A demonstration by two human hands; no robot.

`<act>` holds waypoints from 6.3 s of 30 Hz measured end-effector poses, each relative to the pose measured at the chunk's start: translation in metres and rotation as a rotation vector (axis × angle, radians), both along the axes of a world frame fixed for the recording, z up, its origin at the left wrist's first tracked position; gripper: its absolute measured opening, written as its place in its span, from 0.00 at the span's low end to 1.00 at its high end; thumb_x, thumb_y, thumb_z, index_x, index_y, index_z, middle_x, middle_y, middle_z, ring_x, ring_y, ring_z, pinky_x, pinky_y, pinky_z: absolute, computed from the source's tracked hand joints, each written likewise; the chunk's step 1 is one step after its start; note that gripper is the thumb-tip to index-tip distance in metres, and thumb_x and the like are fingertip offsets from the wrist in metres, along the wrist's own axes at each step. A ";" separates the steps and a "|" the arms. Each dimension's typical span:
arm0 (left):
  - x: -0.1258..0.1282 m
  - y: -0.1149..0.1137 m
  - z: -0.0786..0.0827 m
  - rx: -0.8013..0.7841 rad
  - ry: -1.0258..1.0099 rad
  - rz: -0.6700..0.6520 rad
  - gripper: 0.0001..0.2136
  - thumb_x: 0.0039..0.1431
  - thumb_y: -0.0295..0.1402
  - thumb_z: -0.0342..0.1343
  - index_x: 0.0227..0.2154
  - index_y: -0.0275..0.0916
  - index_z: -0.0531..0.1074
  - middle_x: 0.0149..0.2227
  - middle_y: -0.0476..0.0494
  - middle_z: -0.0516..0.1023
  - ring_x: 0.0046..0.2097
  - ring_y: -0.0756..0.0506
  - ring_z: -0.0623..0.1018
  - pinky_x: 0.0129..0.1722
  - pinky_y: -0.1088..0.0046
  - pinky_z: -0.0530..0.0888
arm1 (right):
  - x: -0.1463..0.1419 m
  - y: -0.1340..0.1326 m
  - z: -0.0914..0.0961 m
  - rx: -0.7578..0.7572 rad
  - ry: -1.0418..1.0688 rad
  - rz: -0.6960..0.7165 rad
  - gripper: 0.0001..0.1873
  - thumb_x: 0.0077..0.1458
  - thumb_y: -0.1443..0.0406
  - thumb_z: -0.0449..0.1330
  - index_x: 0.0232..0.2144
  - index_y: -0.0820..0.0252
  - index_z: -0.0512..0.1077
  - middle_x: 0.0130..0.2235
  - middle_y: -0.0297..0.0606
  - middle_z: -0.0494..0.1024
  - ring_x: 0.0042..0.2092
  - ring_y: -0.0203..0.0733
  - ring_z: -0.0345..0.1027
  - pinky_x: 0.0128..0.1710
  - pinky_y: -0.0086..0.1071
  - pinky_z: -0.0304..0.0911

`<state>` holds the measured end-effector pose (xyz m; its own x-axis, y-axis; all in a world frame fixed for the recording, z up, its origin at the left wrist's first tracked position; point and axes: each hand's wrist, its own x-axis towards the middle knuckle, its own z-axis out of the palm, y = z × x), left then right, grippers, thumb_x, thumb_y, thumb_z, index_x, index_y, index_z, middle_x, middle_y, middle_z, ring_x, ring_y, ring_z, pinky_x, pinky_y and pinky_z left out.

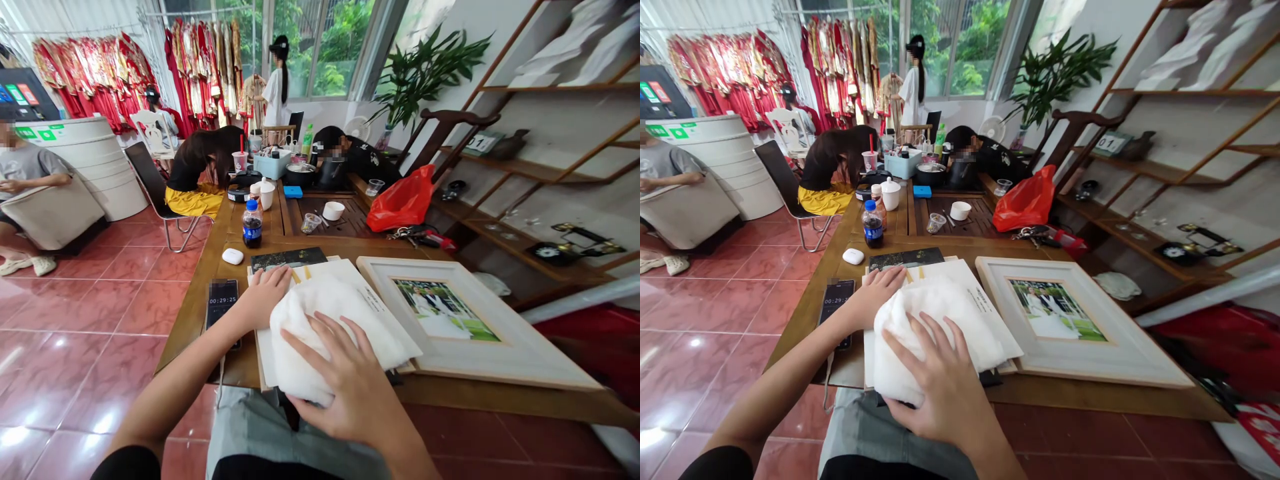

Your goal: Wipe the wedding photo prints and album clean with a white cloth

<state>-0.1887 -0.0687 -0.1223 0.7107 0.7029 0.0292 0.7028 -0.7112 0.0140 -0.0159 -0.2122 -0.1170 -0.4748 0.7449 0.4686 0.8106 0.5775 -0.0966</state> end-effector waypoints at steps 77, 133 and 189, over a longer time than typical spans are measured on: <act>0.004 -0.003 0.005 -0.085 -0.120 0.048 0.27 0.71 0.38 0.38 0.69 0.32 0.51 0.71 0.30 0.54 0.71 0.36 0.56 0.68 0.47 0.51 | 0.064 0.002 -0.021 0.191 -0.064 -0.273 0.27 0.60 0.54 0.58 0.59 0.57 0.67 0.54 0.51 0.72 0.54 0.58 0.68 0.51 0.51 0.57; 0.004 -0.004 -0.001 -0.049 -0.142 0.026 0.26 0.71 0.37 0.37 0.68 0.31 0.52 0.70 0.28 0.55 0.71 0.35 0.55 0.67 0.44 0.53 | 0.063 0.071 -0.004 -0.247 0.014 -0.099 0.32 0.60 0.45 0.57 0.63 0.47 0.65 0.62 0.47 0.70 0.64 0.57 0.60 0.61 0.56 0.55; 0.004 -0.005 0.000 -0.041 -0.146 0.041 0.27 0.71 0.38 0.37 0.68 0.29 0.53 0.70 0.28 0.56 0.70 0.34 0.57 0.67 0.45 0.53 | 0.114 0.003 -0.027 -0.007 -0.063 -0.108 0.31 0.61 0.49 0.56 0.64 0.47 0.65 0.60 0.48 0.71 0.59 0.60 0.65 0.56 0.55 0.58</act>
<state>-0.1851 -0.0733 -0.1220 0.6715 0.7341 0.1010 0.7198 -0.6786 0.1464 0.0977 -0.2088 -0.1444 -0.4202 0.7962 0.4354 0.8724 0.4864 -0.0475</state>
